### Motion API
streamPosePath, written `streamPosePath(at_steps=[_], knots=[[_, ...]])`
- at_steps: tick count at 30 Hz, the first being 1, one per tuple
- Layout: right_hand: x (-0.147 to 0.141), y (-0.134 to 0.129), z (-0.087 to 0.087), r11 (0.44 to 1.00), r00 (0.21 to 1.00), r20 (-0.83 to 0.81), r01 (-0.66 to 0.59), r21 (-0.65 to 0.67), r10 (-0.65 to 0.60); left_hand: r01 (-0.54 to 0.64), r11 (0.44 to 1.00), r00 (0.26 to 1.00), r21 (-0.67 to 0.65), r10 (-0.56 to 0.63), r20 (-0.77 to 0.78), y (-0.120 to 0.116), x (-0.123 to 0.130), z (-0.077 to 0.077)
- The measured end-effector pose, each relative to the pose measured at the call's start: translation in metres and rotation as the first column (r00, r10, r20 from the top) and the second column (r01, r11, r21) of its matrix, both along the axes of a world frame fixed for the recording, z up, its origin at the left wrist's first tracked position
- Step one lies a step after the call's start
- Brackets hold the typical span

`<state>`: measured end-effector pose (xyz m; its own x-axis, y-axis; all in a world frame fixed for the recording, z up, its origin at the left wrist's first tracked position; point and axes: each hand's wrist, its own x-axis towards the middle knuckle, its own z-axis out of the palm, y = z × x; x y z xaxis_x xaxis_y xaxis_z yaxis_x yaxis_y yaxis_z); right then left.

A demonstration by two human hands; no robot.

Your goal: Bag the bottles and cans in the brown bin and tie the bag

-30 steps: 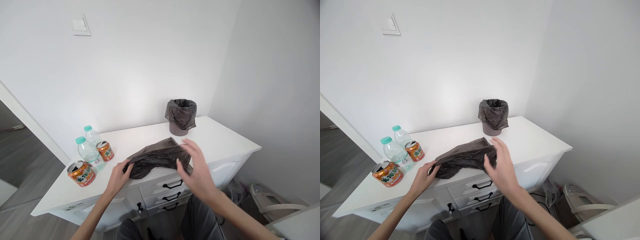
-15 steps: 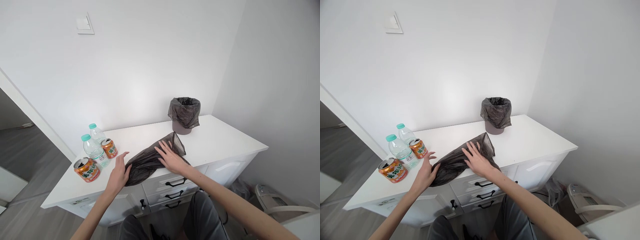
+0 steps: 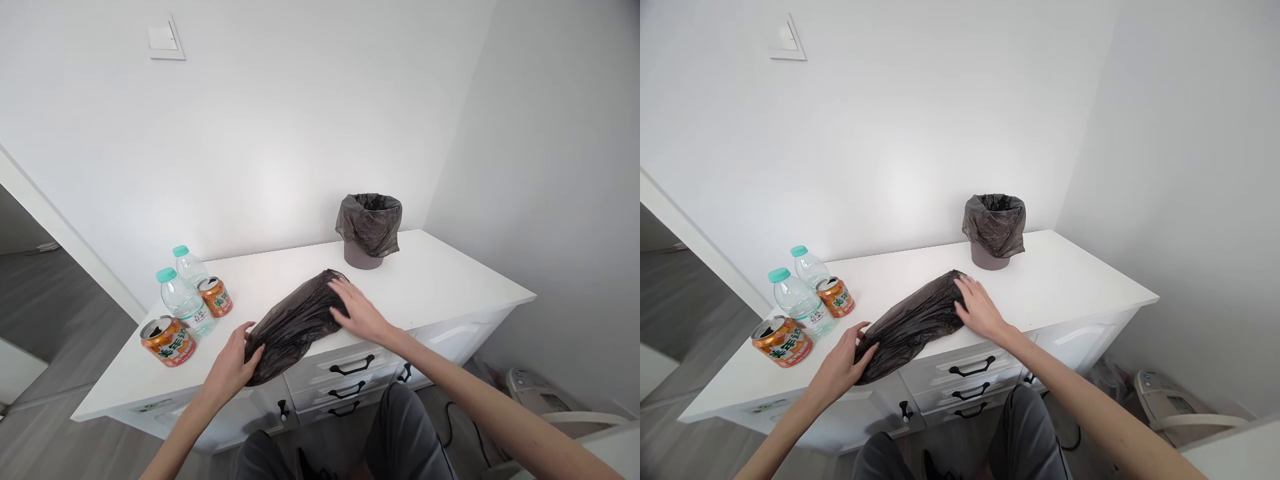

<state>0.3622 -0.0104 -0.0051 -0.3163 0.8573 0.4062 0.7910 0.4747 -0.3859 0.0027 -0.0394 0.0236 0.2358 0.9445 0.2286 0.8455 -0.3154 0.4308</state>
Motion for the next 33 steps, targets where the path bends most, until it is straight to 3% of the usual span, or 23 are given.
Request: streamPosePath(at_steps=[4,8,10,12,15,17,20,23,27,28,30,33], knots=[[-0.041,-0.048,0.017,0.948,0.945,0.08,-0.318,-0.013,0.318,0.14,0.954,0.951,-0.265,-0.054,0.305,-0.016,0.032,0.02],[-0.067,-0.08,0.015,0.925,0.922,0.081,-0.378,-0.028,0.379,0.304,0.874,0.851,-0.379,-0.07,0.52,-0.035,0.06,0.04],[-0.07,-0.085,0.011,0.922,0.923,-0.041,-0.384,-0.051,0.382,0.329,0.874,0.836,-0.358,-0.093,0.54,-0.041,0.068,0.048],[-0.07,-0.084,0.007,0.916,0.898,-0.255,-0.39,-0.088,0.358,0.288,0.915,0.838,-0.281,-0.099,0.537,-0.044,0.072,0.053],[-0.068,-0.074,0.002,0.932,0.798,-0.582,-0.315,-0.18,0.158,0.154,0.986,0.872,-0.068,-0.104,0.478,-0.043,0.076,0.052],[-0.066,-0.063,-0.002,0.942,0.714,-0.7,-0.224,-0.251,-0.017,0.138,0.982,0.906,0.127,-0.177,0.386,-0.04,0.08,0.047],[-0.059,-0.041,-0.004,0.946,0.669,-0.731,-0.131,-0.296,-0.136,0.296,0.899,0.92,0.322,-0.359,0.158,-0.03,0.087,0.031],[-0.046,-0.019,0.0,0.97,0.739,-0.652,0.007,-0.244,-0.169,0.464,0.834,0.882,0.3,-0.466,-0.071,-0.012,0.095,0.01],[-0.031,-0.009,0.012,0.949,0.844,-0.455,0.315,-0.01,-0.285,0.492,0.845,0.867,0.21,-0.456,-0.2,0.016,0.106,-0.021],[-0.03,-0.012,0.013,0.943,0.88,-0.389,0.325,0.071,-0.273,0.478,0.856,0.874,0.197,-0.44,-0.208,0.022,0.108,-0.029],[-0.031,-0.022,0.013,0.956,0.96,-0.225,0.212,0.201,-0.165,0.444,0.877,0.889,0.181,-0.406,-0.213,0.03,0.111,-0.041],[-0.035,-0.039,0.003,0.976,0.999,0.01,-0.04,0.215,0.039,0.414,0.891,0.904,0.185,-0.378,-0.201,0.034,0.112,-0.052]])
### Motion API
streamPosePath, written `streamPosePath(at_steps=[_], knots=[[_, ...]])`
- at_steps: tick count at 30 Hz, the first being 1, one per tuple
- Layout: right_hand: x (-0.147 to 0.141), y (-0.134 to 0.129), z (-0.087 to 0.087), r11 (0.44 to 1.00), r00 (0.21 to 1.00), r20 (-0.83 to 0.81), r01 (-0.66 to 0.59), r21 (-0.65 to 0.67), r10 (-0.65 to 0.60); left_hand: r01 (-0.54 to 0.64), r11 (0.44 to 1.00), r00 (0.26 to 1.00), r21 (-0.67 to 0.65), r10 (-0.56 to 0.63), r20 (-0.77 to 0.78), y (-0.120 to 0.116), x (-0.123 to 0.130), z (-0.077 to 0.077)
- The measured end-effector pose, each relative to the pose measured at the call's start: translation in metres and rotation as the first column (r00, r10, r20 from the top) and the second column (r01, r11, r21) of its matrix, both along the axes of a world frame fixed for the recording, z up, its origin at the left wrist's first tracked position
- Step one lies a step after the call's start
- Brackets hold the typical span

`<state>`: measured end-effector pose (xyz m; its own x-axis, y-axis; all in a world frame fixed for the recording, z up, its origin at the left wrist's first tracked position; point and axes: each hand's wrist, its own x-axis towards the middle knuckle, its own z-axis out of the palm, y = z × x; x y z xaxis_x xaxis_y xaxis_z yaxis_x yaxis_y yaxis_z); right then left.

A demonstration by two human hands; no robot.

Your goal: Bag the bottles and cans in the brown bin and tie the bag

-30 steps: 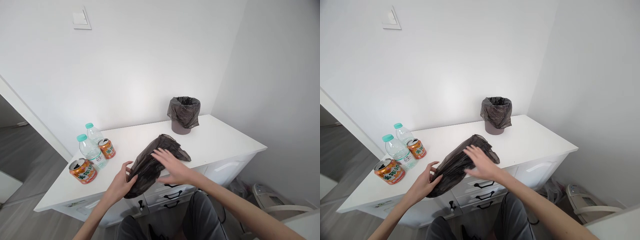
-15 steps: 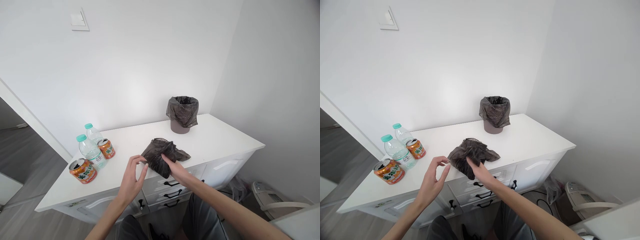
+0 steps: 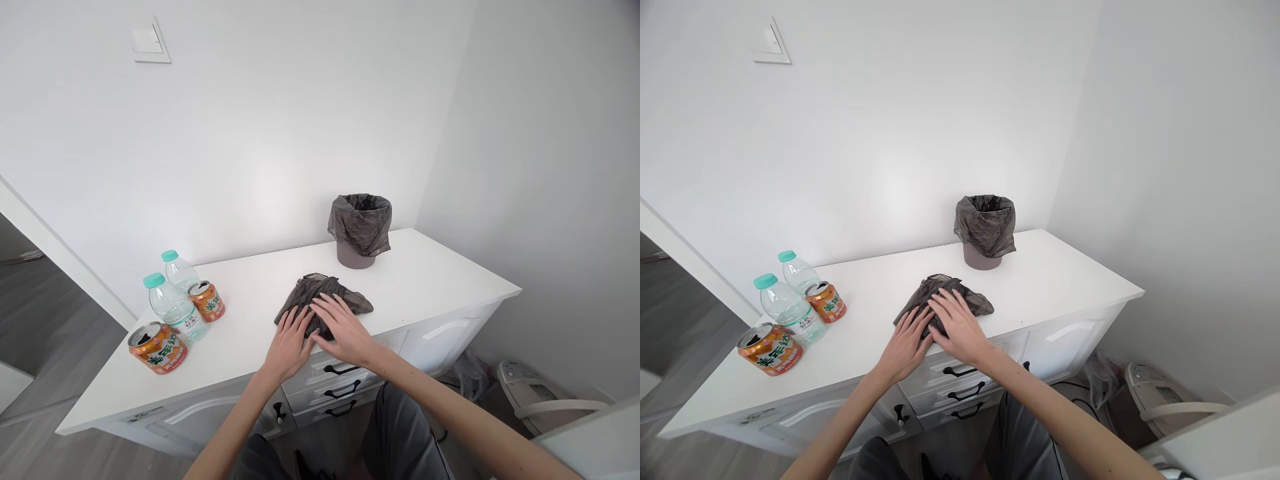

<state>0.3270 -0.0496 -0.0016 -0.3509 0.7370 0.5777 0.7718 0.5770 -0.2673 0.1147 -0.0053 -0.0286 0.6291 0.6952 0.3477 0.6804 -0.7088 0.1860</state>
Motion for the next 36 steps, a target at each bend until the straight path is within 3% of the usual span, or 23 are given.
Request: streamPosePath(at_steps=[2,6,12,19,26,29,31,33,36], knots=[[0.0,-0.006,-0.01,0.998,0.997,0.07,-0.027,-0.052,0.031,-0.014,1.0,0.999,0.005,0.014,0.032,0.0,-0.002,-0.003],[0.01,-0.002,-0.03,0.989,0.997,0.067,0.043,-0.14,-0.033,-0.034,0.999,0.992,-0.009,0.035,0.122,-0.003,-0.005,0.001],[0.024,0.01,-0.039,0.984,0.999,-0.014,0.033,-0.173,-0.036,-0.072,0.994,0.973,-0.082,0.088,0.213,-0.009,-0.002,0.012],[0.027,0.011,-0.03,0.969,0.965,-0.252,0.004,-0.246,-0.068,-0.073,0.992,0.958,-0.099,0.097,0.27,-0.008,-0.005,0.011],[0.036,0.011,-0.013,0.915,0.826,-0.515,0.002,-0.403,-0.228,-0.166,0.928,0.853,-0.334,0.305,0.422,-0.008,-0.012,0.023],[0.029,0.004,-0.015,0.945,0.796,-0.53,0.156,-0.288,-0.293,-0.209,0.899,0.821,-0.385,0.375,0.431,-0.01,-0.011,0.027],[0.022,0.0,-0.016,0.965,0.853,-0.452,0.236,-0.11,-0.26,-0.227,0.888,0.781,-0.399,0.411,0.47,-0.011,-0.01,0.025],[0.014,-0.003,-0.016,0.98,0.948,-0.264,0.194,0.044,-0.176,-0.247,0.9,0.742,-0.358,0.413,0.528,-0.011,-0.008,0.022],[0.005,0.001,-0.017,0.992,0.997,-0.007,0.083,0.095,-0.083,-0.317,0.94,0.761,-0.124,0.33,0.558,-0.013,-0.006,0.02]])
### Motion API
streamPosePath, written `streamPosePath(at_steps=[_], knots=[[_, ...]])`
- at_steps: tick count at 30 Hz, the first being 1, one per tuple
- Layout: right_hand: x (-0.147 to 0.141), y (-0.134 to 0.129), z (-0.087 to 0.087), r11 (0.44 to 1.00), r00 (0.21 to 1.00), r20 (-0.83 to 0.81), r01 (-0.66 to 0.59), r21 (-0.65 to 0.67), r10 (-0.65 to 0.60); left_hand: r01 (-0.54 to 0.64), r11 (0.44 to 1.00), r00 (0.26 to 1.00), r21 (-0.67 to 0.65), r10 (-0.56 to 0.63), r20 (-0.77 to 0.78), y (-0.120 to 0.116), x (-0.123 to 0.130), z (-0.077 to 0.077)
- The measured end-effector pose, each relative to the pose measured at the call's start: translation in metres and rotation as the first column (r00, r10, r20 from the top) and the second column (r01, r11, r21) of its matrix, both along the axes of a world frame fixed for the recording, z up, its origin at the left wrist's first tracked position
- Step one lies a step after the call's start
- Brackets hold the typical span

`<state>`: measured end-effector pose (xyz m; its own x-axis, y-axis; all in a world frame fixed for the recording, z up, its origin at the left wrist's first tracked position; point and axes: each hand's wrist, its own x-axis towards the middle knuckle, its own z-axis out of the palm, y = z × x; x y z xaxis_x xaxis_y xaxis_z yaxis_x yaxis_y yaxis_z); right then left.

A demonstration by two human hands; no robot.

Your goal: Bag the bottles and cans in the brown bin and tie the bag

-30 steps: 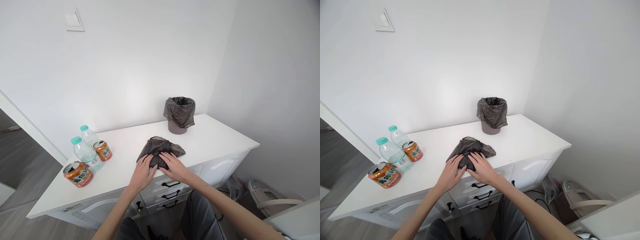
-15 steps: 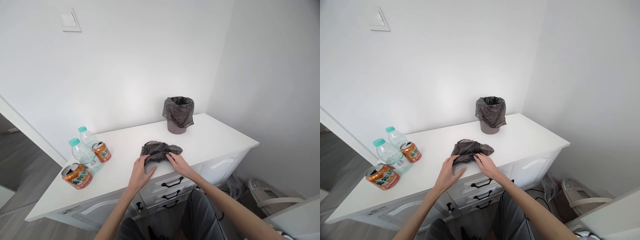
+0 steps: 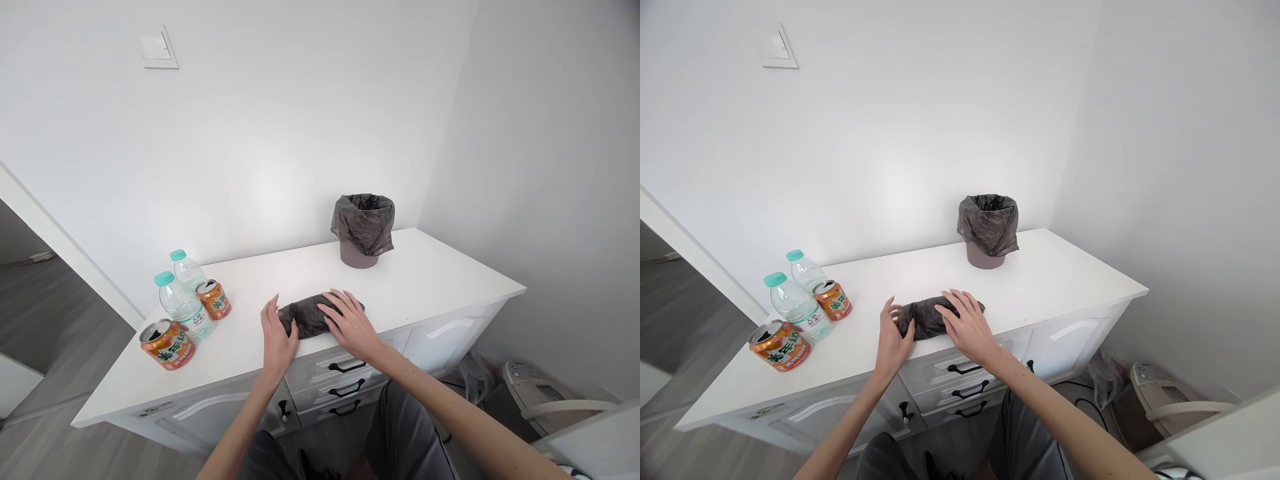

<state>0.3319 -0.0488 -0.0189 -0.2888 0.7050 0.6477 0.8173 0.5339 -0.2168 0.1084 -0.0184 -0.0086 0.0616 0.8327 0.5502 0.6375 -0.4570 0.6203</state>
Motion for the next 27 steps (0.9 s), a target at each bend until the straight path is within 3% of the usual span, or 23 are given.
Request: streamPosePath(at_steps=[2,5,8,10,17,22,27], knots=[[-0.004,0.005,-0.002,0.999,0.998,0.063,0.017,-0.04,-0.014,-0.003,0.989,0.99,0.149,0.024,-0.139,-0.002,0.001,0.002],[-0.006,0.012,-0.009,0.991,0.995,0.094,0.043,-0.13,-0.031,0.179,0.95,0.912,0.256,-0.063,-0.405,-0.003,0.005,0.007],[-0.005,0.014,-0.018,0.978,0.993,0.122,0.036,-0.207,-0.01,0.37,0.909,0.781,0.19,-0.194,-0.594,0.001,0.009,0.006],[-0.002,0.012,-0.023,0.971,0.99,0.139,0.047,-0.236,-0.014,0.383,0.918,0.726,0.108,-0.226,-0.649,0.006,0.011,0.0],[0.009,0.008,-0.037,0.971,0.979,0.203,0.081,-0.226,-0.035,0.299,0.953,0.725,-0.036,-0.252,-0.641,0.02,0.002,-0.027],[0.008,0.009,-0.042,0.967,0.977,0.21,0.098,-0.233,-0.049,0.266,0.96,0.738,-0.089,-0.262,-0.622,0.024,-0.011,-0.03],[-0.028,-0.008,-0.033,0.961,0.97,0.154,0.212,-0.178,-0.186,0.277,0.957,0.776,-0.087,-0.277,-0.566,0.022,-0.017,-0.028]])
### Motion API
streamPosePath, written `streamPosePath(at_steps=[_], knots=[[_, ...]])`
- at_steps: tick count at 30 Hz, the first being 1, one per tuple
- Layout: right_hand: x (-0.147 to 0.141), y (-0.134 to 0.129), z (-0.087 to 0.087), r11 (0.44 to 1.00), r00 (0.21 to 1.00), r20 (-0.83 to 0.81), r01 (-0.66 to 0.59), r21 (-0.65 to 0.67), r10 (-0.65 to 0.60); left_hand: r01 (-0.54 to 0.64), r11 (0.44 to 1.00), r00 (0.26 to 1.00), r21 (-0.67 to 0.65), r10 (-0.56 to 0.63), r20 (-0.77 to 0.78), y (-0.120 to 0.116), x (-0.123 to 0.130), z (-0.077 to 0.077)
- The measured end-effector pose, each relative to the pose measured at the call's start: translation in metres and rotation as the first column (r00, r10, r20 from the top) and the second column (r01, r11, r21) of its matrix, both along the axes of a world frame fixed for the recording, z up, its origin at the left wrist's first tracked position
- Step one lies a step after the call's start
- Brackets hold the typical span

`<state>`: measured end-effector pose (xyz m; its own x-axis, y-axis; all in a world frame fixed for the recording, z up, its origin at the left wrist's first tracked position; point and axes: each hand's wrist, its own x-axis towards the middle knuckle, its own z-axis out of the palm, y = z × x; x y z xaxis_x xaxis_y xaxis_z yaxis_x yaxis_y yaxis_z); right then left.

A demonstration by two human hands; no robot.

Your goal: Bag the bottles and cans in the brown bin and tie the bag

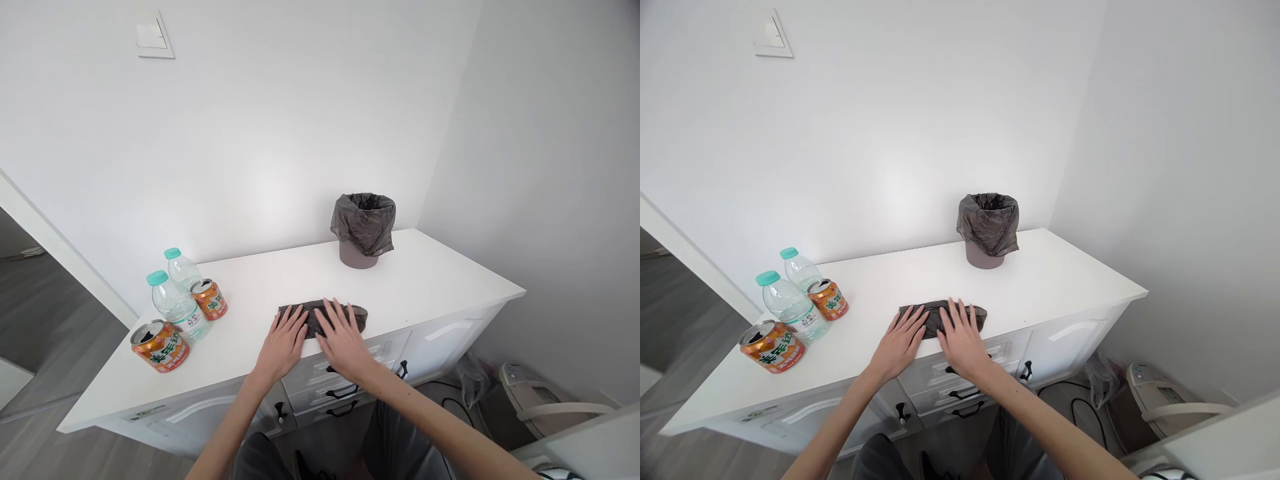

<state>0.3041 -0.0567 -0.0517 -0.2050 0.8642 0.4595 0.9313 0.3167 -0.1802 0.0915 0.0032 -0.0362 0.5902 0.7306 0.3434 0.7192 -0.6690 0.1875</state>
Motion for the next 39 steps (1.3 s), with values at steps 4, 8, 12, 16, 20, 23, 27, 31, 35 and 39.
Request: streamPosePath(at_steps=[4,8,12,16,20,23,27,31,35,39], knots=[[-0.031,-0.014,0.015,0.997,0.998,0.006,-0.062,-0.055,0.063,-0.064,0.997,0.983,-0.04,0.07,0.17,-0.001,-0.004,0.002],[-0.021,-0.009,0.025,0.987,1.0,-0.002,-0.022,-0.162,0.022,-0.171,0.979,0.927,-0.111,0.198,0.32,-0.003,-0.007,0.005],[0.032,0.007,0.026,0.978,1.0,-0.008,0.015,-0.207,-0.017,-0.217,0.959,0.9,-0.182,0.269,0.343,-0.007,-0.006,0.008],[0.103,0.018,0.021,0.981,0.998,-0.051,0.031,-0.192,-0.041,-0.238,0.959,0.896,-0.153,0.277,0.346,-0.008,-0.005,0.005],[0.169,0.023,0.012,0.979,0.984,-0.146,0.071,-0.193,-0.1,-0.26,0.959,0.897,-0.112,0.283,0.339,-0.006,-0.005,-0.001],[0.205,0.027,0.001,0.982,0.975,-0.187,0.086,-0.169,-0.118,-0.272,0.957,0.897,-0.095,0.289,0.334,-0.006,-0.005,-0.002],[0.22,0.03,-0.007,0.992,0.979,-0.173,0.12,0.047,-0.11,-0.268,0.961,0.901,-0.066,0.274,0.336,-0.007,-0.005,-0.002],[0.205,0.042,0.022,0.951,0.955,-0.239,0.229,0.209,-0.177,-0.249,0.968,0.909,-0.042,0.249,0.334,-0.007,-0.005,-0.001],[0.189,0.077,0.092,0.925,0.933,-0.301,0.279,0.256,-0.198,-0.251,0.968,0.909,-0.03,0.246,0.335,-0.009,-0.006,0.0],[0.183,0.123,0.154,0.937,0.951,-0.218,0.266,0.226,-0.217,-0.254,0.966,0.899,-0.045,0.253,0.357,-0.012,-0.005,0.003]])
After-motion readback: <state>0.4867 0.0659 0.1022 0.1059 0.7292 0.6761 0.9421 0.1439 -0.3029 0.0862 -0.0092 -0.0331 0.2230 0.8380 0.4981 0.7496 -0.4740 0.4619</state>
